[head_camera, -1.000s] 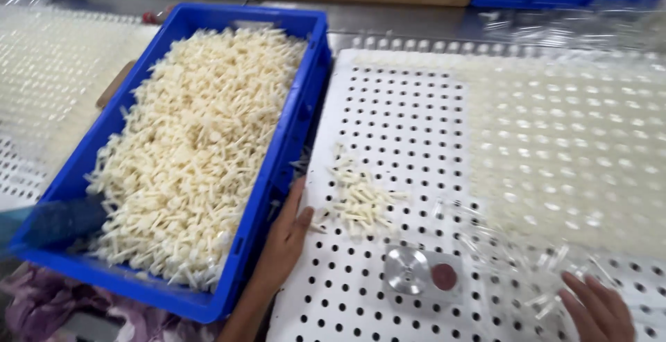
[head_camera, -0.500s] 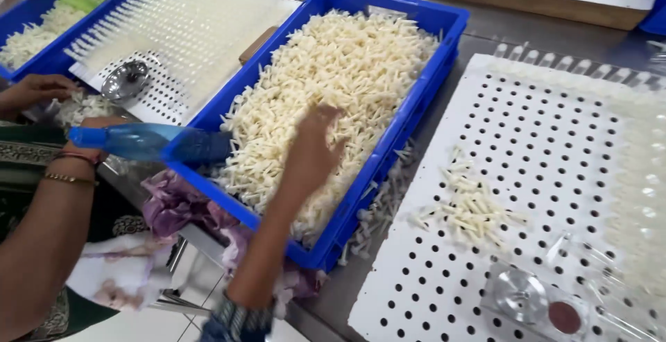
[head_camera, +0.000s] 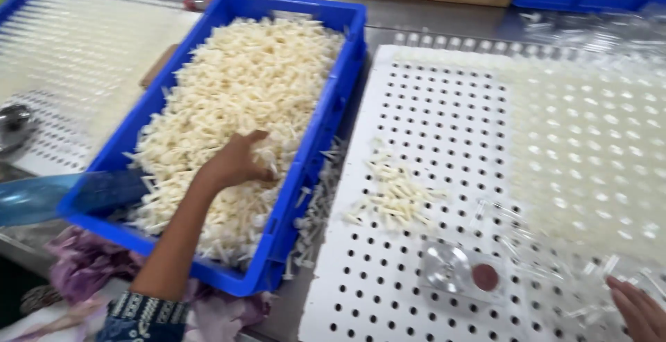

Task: The person repeatedly picks small white candle wicks from a blue bin and inserts them into clear plastic tubes, then places the filled tubes into a perforated white tray. The process continues throughout the clip with consistent hand movements and placement of finished units.

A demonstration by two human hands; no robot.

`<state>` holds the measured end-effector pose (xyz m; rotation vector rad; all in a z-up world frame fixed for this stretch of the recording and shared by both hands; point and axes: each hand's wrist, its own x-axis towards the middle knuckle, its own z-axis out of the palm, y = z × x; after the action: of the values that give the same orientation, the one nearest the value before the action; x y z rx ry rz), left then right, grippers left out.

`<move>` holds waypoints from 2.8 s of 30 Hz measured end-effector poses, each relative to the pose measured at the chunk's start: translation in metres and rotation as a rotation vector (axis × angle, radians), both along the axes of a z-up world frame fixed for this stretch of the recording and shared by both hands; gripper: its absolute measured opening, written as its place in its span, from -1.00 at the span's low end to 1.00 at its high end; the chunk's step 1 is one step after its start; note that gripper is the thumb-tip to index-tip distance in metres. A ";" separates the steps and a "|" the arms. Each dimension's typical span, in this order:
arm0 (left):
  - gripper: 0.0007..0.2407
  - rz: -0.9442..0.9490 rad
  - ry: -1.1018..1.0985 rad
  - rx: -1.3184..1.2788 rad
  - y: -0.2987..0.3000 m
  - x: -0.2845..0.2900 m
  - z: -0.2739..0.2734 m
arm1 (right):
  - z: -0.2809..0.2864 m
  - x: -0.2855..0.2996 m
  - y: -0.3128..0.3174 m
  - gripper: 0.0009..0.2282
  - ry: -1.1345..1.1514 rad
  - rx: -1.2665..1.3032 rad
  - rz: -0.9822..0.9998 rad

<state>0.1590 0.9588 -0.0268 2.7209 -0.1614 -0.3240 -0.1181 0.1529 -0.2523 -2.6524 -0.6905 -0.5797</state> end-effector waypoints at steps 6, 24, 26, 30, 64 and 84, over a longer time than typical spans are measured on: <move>-0.41 0.084 -0.017 -0.175 0.036 0.019 -0.034 | 0.111 -0.010 0.117 -0.02 0.086 0.218 -0.178; -0.77 -0.045 0.501 -0.417 -0.219 -0.110 0.107 | 0.266 0.028 0.208 -0.40 0.203 0.096 -0.328; -0.75 -0.082 0.420 -0.352 -0.239 -0.126 0.089 | 0.291 0.065 0.236 -0.50 0.268 0.121 -0.162; -0.72 -0.125 0.213 -0.169 -0.266 -0.152 0.078 | 0.296 0.124 0.267 -0.53 0.404 -0.058 0.124; -0.73 -0.025 -0.133 -0.387 -0.239 -0.288 -0.027 | 0.294 0.029 0.296 -0.77 0.541 0.265 -0.481; -0.76 0.017 -0.363 -0.601 -0.239 -0.278 -0.025 | 0.278 0.039 0.285 -0.71 0.586 0.090 -0.382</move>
<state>-0.1189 0.7200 -0.0513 2.1530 -0.2828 0.2035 -0.0793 0.4383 0.0253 -2.6726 0.0113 0.0932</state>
